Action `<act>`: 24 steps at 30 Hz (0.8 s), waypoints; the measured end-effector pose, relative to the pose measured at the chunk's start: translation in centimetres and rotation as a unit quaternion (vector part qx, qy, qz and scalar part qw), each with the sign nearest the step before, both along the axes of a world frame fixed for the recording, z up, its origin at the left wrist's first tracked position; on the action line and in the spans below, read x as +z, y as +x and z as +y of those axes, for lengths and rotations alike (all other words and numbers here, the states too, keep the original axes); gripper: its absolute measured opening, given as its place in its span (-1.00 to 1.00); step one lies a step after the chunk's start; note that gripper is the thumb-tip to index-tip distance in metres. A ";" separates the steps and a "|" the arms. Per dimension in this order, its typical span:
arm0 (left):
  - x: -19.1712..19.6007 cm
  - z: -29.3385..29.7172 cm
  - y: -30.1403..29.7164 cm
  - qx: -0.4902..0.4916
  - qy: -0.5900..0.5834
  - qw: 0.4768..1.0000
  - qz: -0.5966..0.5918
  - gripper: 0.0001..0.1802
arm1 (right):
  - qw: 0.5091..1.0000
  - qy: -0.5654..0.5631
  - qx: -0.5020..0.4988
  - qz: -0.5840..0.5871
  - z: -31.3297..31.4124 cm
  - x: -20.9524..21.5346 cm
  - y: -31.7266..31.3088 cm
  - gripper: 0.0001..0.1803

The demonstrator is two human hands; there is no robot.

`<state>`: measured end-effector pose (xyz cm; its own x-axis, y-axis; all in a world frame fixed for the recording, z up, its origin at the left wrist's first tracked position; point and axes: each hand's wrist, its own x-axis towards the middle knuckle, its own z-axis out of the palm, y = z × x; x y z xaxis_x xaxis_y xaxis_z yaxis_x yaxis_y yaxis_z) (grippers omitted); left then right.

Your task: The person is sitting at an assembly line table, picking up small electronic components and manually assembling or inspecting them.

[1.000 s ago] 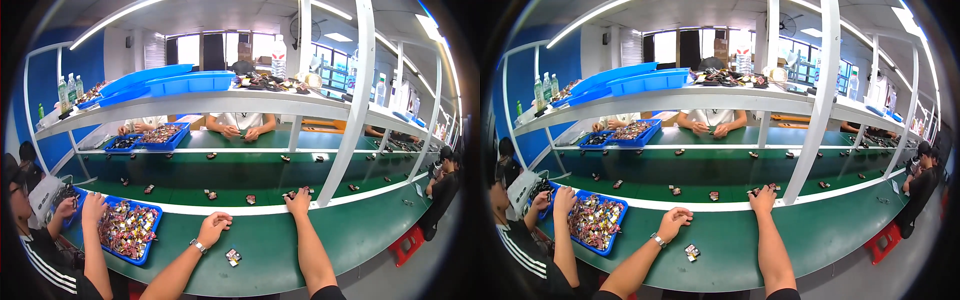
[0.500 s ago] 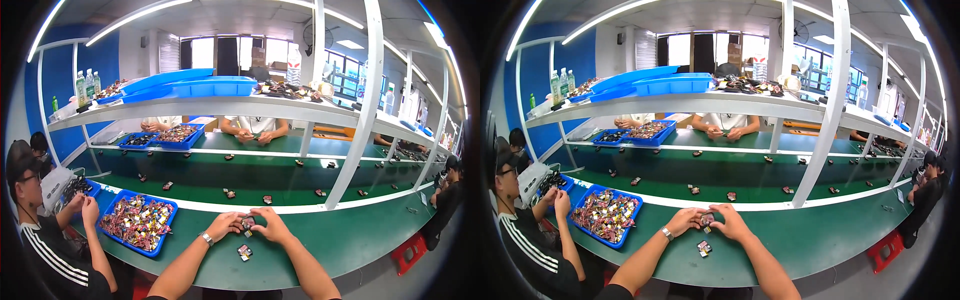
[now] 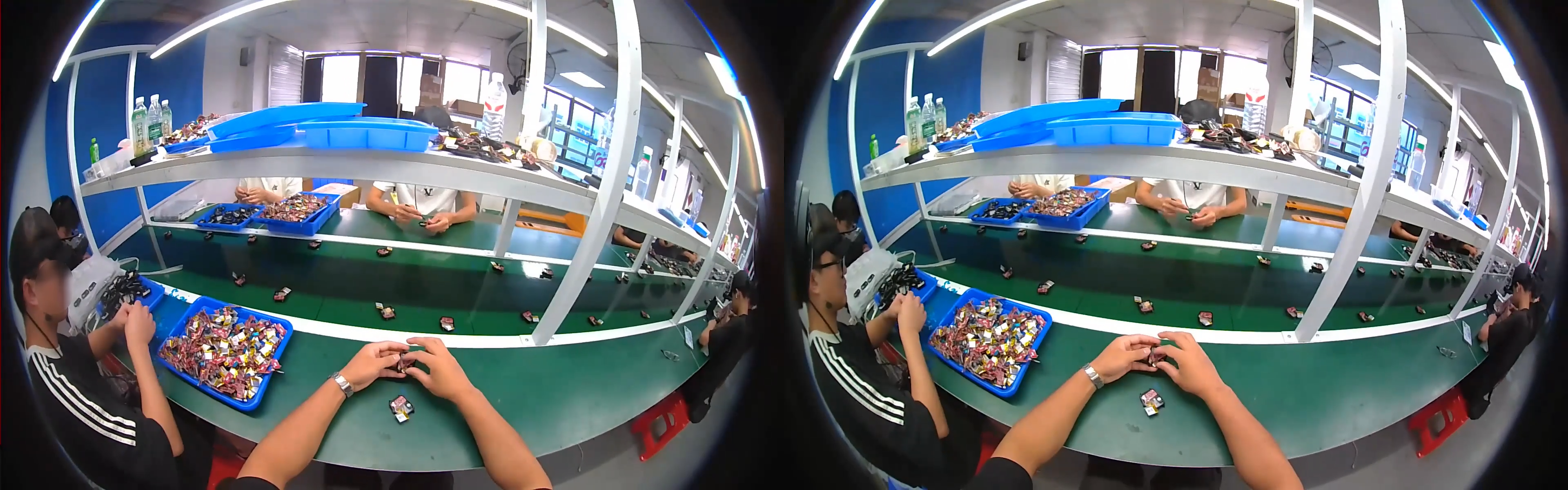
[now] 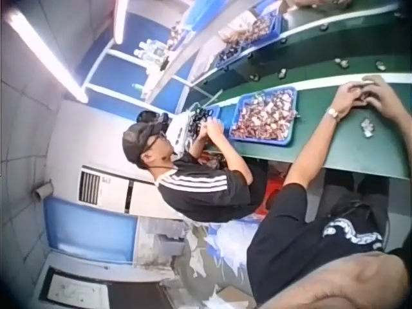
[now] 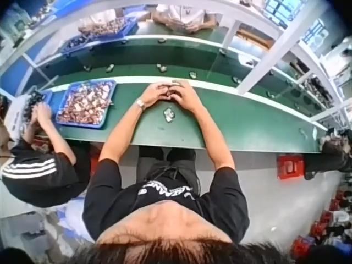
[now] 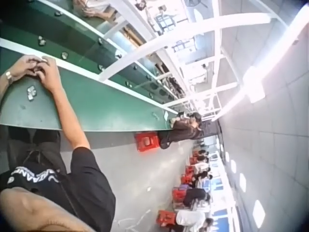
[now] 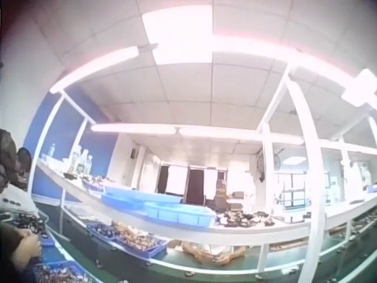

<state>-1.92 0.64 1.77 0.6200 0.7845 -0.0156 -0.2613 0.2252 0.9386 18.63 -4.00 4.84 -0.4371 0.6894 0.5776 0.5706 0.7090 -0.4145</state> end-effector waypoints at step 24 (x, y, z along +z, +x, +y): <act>-0.5 -0.4 1.1 0.027 0.051 0.997 0.041 -0.69 | 0.997 -0.005 -0.001 -0.076 1.0 -0.8 1.1 -0.84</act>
